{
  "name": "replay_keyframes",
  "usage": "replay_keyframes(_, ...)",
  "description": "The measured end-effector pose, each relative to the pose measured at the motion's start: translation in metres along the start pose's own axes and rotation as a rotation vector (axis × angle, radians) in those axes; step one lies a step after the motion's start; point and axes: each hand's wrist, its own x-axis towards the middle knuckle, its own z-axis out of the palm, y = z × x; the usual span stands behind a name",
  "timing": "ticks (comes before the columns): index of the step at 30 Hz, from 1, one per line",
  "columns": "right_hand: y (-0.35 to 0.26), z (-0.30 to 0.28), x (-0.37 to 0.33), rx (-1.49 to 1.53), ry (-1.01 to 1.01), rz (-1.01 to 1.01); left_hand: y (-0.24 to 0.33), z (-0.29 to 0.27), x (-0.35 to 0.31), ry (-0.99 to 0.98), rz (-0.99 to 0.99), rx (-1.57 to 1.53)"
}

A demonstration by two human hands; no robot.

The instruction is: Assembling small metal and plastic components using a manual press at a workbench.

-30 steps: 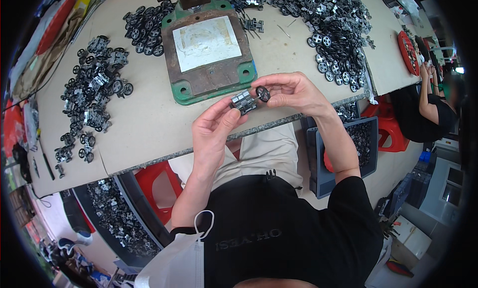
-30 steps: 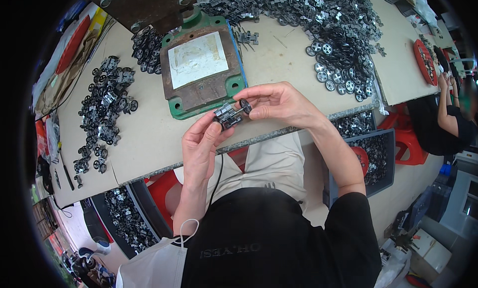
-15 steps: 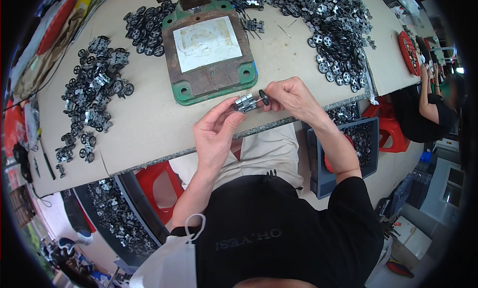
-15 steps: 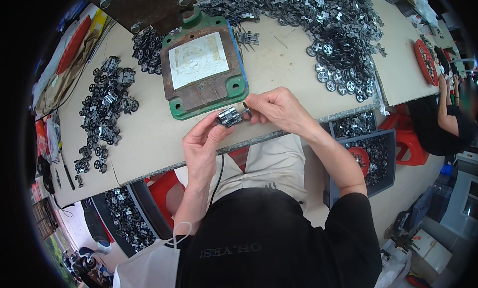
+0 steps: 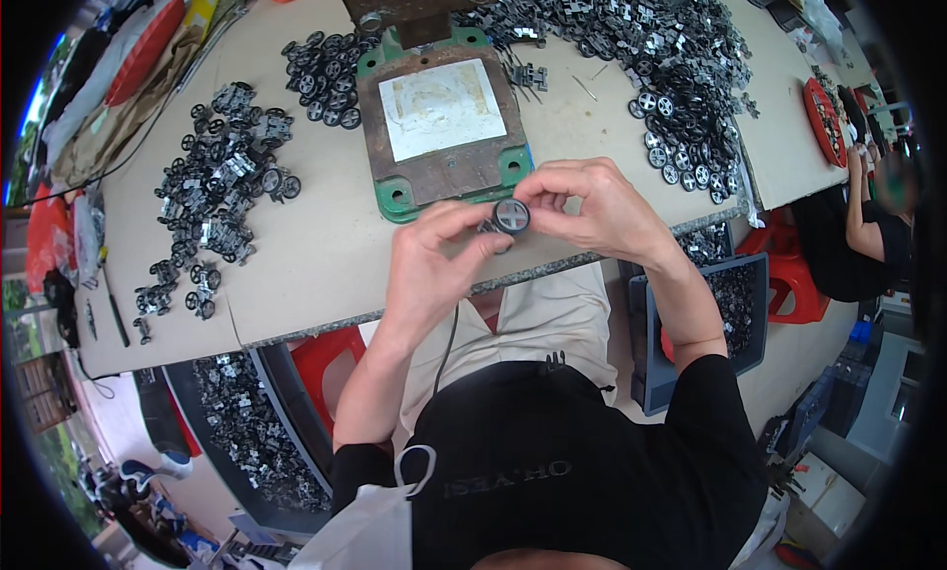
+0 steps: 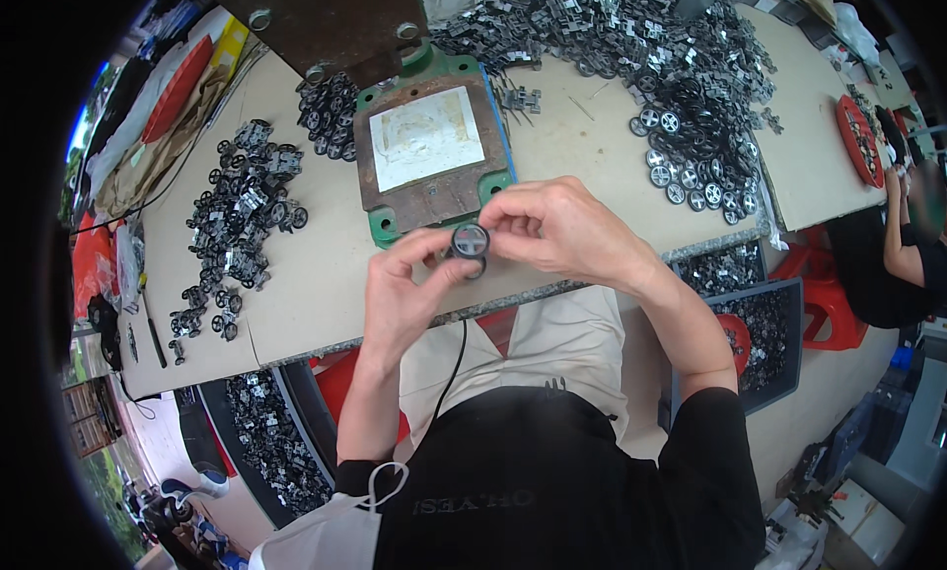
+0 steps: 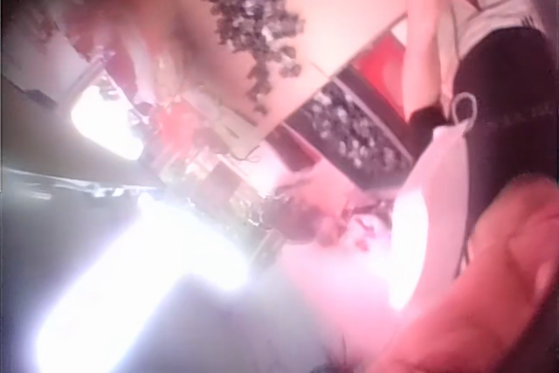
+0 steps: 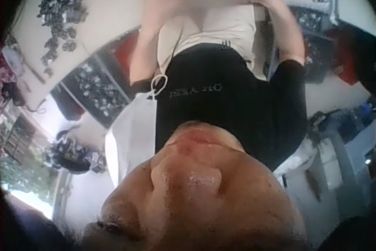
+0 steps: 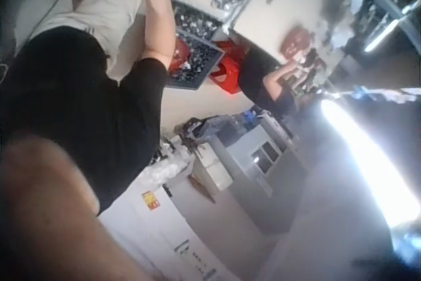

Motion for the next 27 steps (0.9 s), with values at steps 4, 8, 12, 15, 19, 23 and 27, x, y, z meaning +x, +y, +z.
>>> replay_keyframes(4,-0.001,-0.002,0.013,0.137,0.174,0.109,0.008,-0.02,0.038,0.253,-0.044,0.053)
replay_keyframes(8,0.017,-0.001,0.014,0.07,0.201,0.135,-0.011,-0.04,0.084,0.384,0.064,0.035)
replay_keyframes(12,0.03,0.003,0.006,0.082,0.208,0.152,-0.027,-0.042,0.1,0.427,0.058,0.136)
replay_keyframes(15,0.035,0.003,0.0,0.079,0.209,0.159,-0.027,-0.038,0.101,0.448,0.048,0.161)
replay_keyframes(19,0.036,0.0,-0.005,0.064,0.206,0.162,-0.026,-0.035,0.096,0.444,0.132,0.207)
replay_keyframes(23,0.029,-0.015,-0.002,0.042,0.175,0.17,-0.029,-0.037,0.098,0.478,0.17,0.215)
replay_keyframes(27,0.004,-0.081,0.013,-0.099,0.334,0.052,-0.022,-0.037,0.103,0.491,0.202,0.292)
